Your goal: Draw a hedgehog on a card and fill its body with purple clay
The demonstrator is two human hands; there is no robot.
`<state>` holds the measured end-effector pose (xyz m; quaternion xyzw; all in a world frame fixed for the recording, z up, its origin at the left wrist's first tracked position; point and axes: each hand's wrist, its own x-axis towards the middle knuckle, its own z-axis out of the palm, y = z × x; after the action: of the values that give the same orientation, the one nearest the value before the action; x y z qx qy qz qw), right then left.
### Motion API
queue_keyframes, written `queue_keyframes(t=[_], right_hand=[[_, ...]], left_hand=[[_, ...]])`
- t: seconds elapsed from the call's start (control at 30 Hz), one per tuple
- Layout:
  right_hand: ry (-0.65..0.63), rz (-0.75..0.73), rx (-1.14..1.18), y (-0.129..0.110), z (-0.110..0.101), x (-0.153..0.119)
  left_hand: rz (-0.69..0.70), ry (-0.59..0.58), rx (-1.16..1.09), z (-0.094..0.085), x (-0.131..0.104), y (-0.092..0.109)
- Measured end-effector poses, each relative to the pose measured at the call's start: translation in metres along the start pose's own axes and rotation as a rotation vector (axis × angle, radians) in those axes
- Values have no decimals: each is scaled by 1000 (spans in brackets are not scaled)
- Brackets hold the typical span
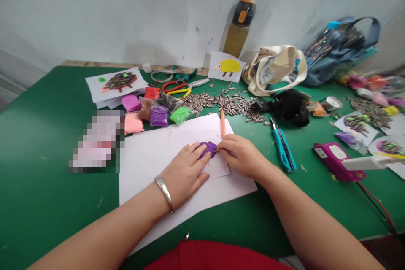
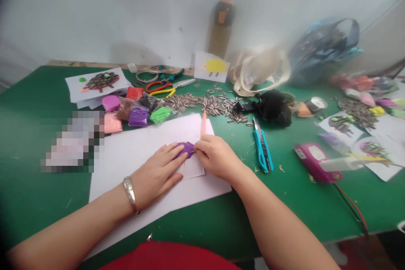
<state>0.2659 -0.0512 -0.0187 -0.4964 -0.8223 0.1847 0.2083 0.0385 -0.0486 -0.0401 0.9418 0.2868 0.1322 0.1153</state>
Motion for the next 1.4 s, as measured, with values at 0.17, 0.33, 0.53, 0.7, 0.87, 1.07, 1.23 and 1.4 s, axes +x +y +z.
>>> queue_keyframes(t=[0.17, 0.33, 0.53, 0.7, 0.87, 1.07, 1.23, 1.4], right_hand=[[-23, -13, -16, 0, 0, 0], [-23, -24, -12, 1, 0, -1], [-30, -19, -14, 1, -1, -1], [-59, -57, 34, -3, -4, -2], [-73, -58, -54, -7, 0, -3], [-44, -31, -38, -9, 2, -3], [-52, -33, -29, -11, 3, -4], [-40, -11, -20, -12, 5, -3]], left_hand=[[0, -2, 4, 0, 0, 0], [1, -14, 26, -1, 1, 1], [5, -23, 43, -2, 1, 1], [6, -9, 25, -1, 0, 1], [2, -6, 22, -1, -1, 0], [6, -7, 43, 0, -1, 0], [5, 0, 34, 1, -1, -1], [10, -11, 57, 1, -2, -1]])
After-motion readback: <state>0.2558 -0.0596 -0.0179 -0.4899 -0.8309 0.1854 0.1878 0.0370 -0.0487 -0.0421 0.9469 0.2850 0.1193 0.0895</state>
